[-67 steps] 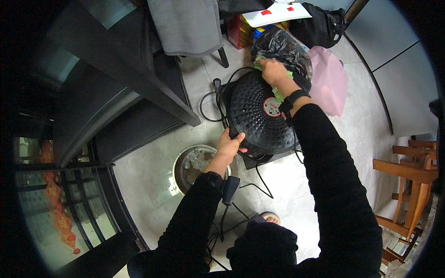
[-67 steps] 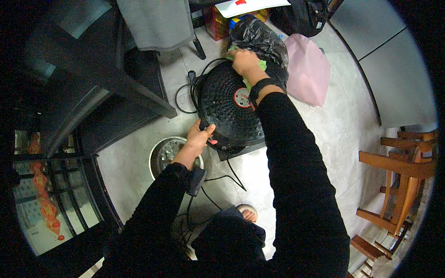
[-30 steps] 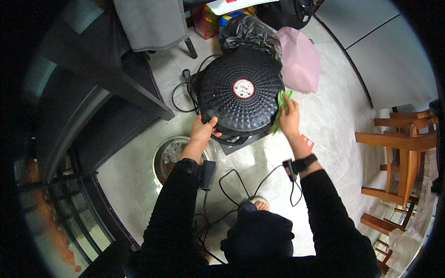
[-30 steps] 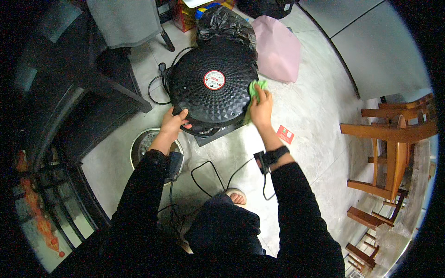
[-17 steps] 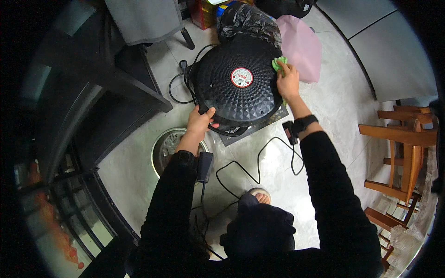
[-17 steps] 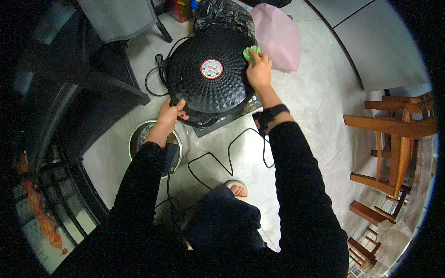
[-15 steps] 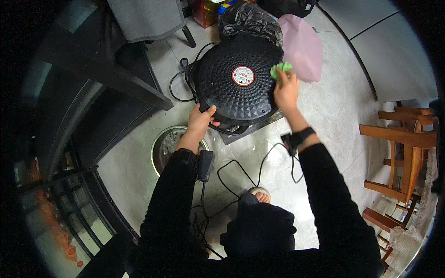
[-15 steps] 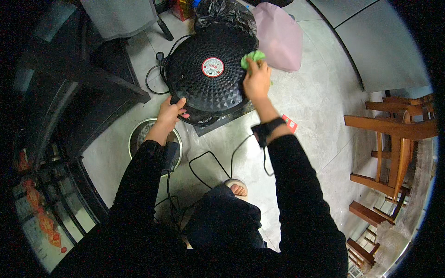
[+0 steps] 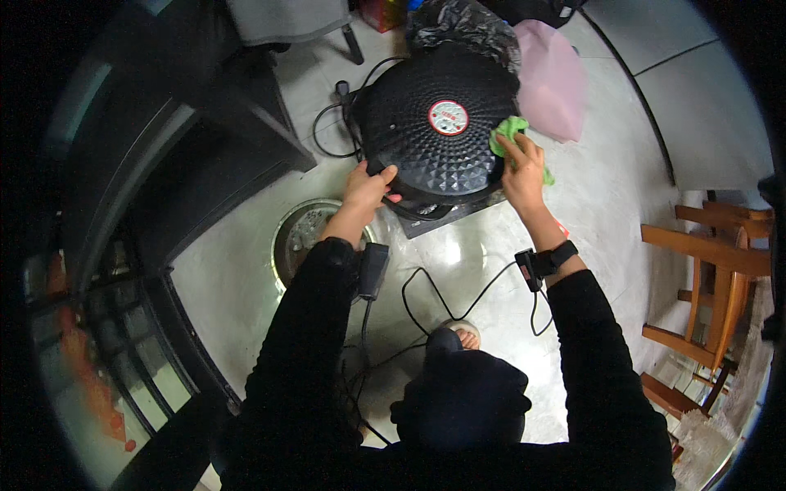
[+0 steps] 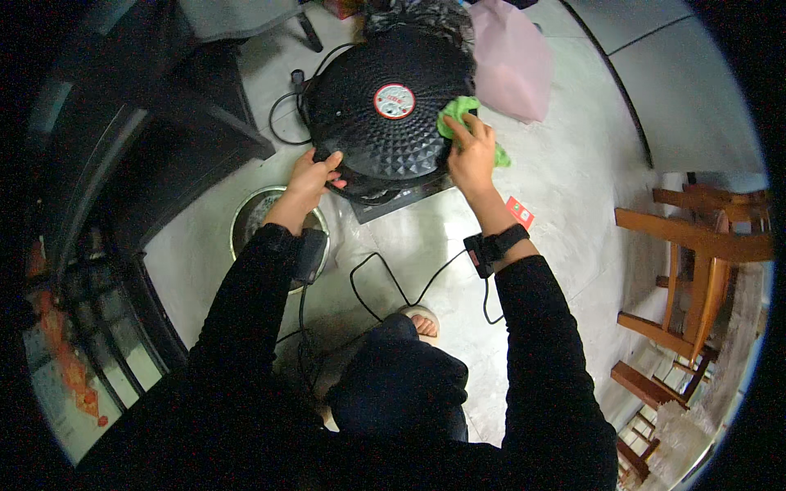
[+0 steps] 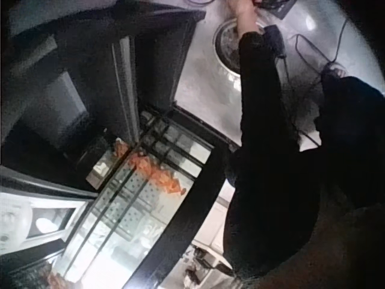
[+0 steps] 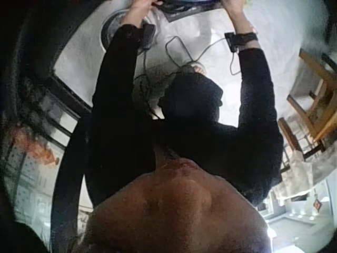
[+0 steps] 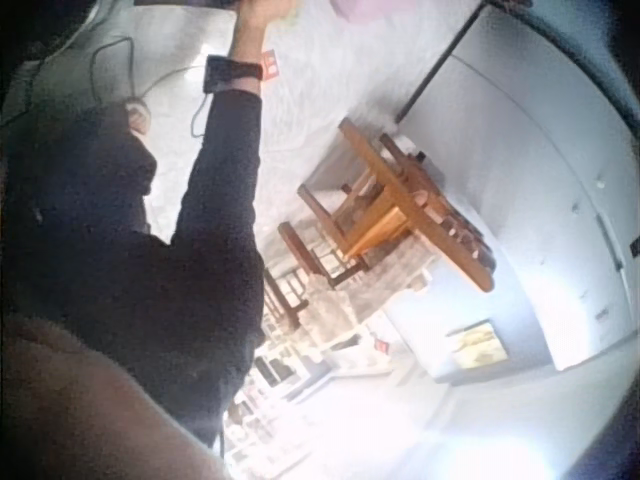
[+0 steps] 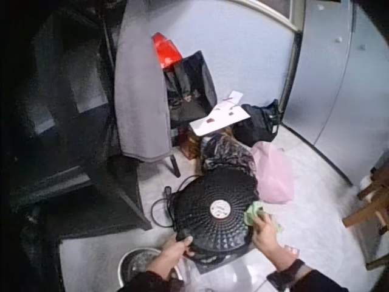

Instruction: The person wipes the interior and exterior surfaces of a microwave and then cleans a black electric skillet using a green cloth. They repeatedly dip the cloth into a metal bowl of water, wring it, and wipe the surfaces. The skillet is moved from the floor to a dining table during the process.

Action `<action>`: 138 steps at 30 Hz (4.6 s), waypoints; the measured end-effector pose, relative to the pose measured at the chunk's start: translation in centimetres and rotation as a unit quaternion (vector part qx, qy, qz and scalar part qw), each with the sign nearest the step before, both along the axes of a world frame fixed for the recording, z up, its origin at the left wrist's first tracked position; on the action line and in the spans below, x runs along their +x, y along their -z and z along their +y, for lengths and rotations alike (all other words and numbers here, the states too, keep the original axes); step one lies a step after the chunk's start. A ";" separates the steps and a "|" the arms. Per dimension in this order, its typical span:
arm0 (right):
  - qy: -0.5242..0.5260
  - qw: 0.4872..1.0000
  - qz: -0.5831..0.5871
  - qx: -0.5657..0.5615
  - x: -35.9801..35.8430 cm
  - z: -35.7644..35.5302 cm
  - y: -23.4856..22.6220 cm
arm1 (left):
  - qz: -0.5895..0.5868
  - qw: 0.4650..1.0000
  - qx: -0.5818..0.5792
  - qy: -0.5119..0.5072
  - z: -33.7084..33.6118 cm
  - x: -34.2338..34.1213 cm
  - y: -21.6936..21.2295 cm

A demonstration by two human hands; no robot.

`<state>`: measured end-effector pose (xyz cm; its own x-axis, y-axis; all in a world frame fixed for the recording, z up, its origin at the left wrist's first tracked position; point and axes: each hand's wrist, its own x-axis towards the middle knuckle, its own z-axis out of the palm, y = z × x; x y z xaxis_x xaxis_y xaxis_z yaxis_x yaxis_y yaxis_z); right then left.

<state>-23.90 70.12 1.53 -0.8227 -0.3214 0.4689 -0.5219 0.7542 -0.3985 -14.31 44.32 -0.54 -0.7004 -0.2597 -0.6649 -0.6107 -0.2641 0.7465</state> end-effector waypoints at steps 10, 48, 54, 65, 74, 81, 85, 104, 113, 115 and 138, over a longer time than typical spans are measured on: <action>-0.322 0.942 -0.028 0.089 4.5 -9.2 -1.7 | 0.027 0.997 0.049 -0.059 0.3 0.4 -0.8; -0.411 0.873 0.078 0.249 2.0 -15.0 -1.2 | 0.136 0.921 0.287 -0.227 2.0 3.7 0.7; -0.444 0.834 0.016 0.326 3.6 -8.9 -4.1 | 0.177 0.924 0.294 -0.167 1.1 4.4 1.0; -0.360 0.922 -0.097 0.103 5.5 -14.2 -0.4 | 0.099 0.833 0.431 -0.331 1.9 4.3 0.2; -0.273 0.903 -0.233 0.235 4.7 -11.5 -4.2 | 0.108 0.893 0.357 -0.250 2.8 4.6 0.2; -0.343 0.915 -0.200 0.078 5.9 -12.2 -2.3 | 0.098 0.914 0.270 -0.287 2.6 3.8 -0.4; -0.334 0.851 -0.306 0.266 5.2 -8.0 -6.0 | 0.079 0.915 0.283 -0.278 2.5 4.2 0.0; -0.341 0.932 -0.066 0.099 10.6 -5.4 -2.0 | 0.028 0.904 0.347 -0.249 1.3 2.8 1.0; -0.194 0.949 -0.164 0.187 9.9 -13.8 -1.9 | 0.016 0.906 0.368 -0.208 1.3 3.2 1.0; -0.202 0.953 -0.158 0.163 10.1 -13.9 -1.5 | 0.010 0.921 0.314 -0.231 1.7 2.6 1.3; -0.244 0.955 -0.130 0.110 10.4 -9.8 -0.8 | 0.024 0.900 0.329 -0.287 1.6 2.1 0.4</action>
<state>-13.52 60.27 2.34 -0.6291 -0.7633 0.1470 -0.7376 0.5265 -0.4229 -12.24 45.87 -0.91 -0.6085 -0.1488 -0.7795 -0.2049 -0.9195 0.3355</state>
